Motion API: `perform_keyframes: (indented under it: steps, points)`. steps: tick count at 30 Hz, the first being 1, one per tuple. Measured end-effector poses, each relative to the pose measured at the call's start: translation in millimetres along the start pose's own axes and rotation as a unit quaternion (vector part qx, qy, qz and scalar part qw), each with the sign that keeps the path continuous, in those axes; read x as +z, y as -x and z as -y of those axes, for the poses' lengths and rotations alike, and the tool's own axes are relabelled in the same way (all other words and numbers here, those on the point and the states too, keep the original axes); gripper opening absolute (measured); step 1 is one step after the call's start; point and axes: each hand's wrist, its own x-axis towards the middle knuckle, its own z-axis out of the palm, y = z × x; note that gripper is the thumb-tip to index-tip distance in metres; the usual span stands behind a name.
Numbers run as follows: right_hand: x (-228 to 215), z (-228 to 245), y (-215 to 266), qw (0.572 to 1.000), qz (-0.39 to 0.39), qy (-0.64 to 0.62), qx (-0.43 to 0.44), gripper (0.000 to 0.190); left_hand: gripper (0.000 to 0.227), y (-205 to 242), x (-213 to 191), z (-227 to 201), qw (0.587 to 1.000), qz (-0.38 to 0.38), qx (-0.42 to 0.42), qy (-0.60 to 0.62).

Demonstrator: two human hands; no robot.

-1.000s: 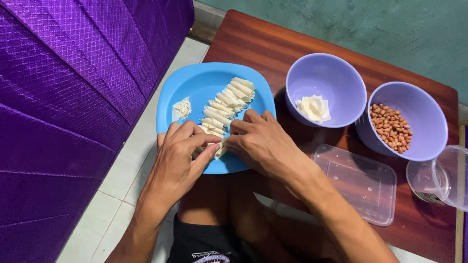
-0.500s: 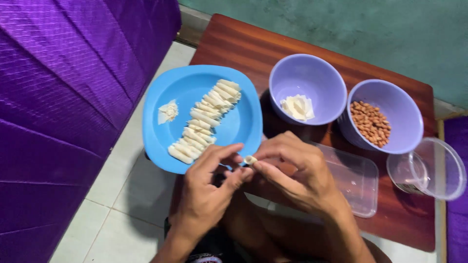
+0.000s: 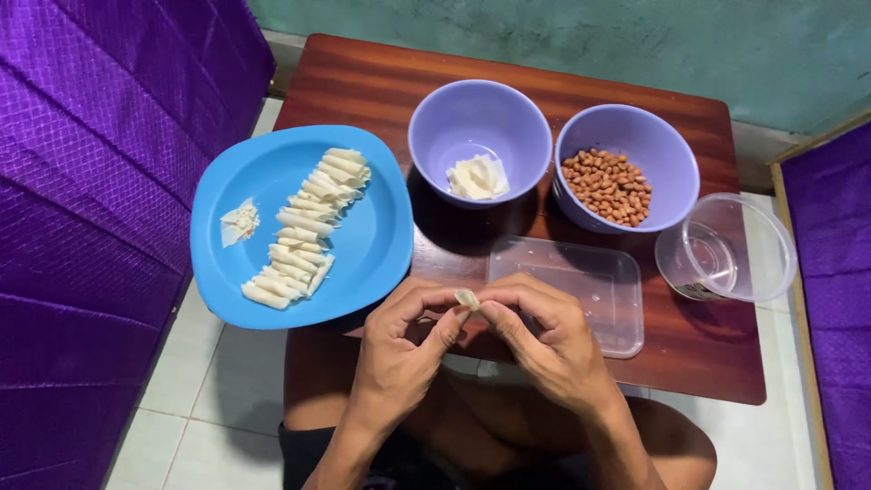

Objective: Wrapping peanuts in small dough wrappers to prepare snacks.

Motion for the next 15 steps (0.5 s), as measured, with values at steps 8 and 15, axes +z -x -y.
perform_keyframes:
  steps: [8, 15]
  points:
    - [-14.9, -3.3, 12.0, 0.997, -0.036, 0.067, -0.011, 0.013, 0.015, -4.0, 19.2, 4.3, 0.999, 0.014, -0.032, 0.031]
    - [-9.1, -8.5, 28.8, 0.959, -0.189, 0.171, -0.121, 0.013, 0.022, -6.1, 28.8, 21.4, 0.995, -0.024, -0.061, 0.071]
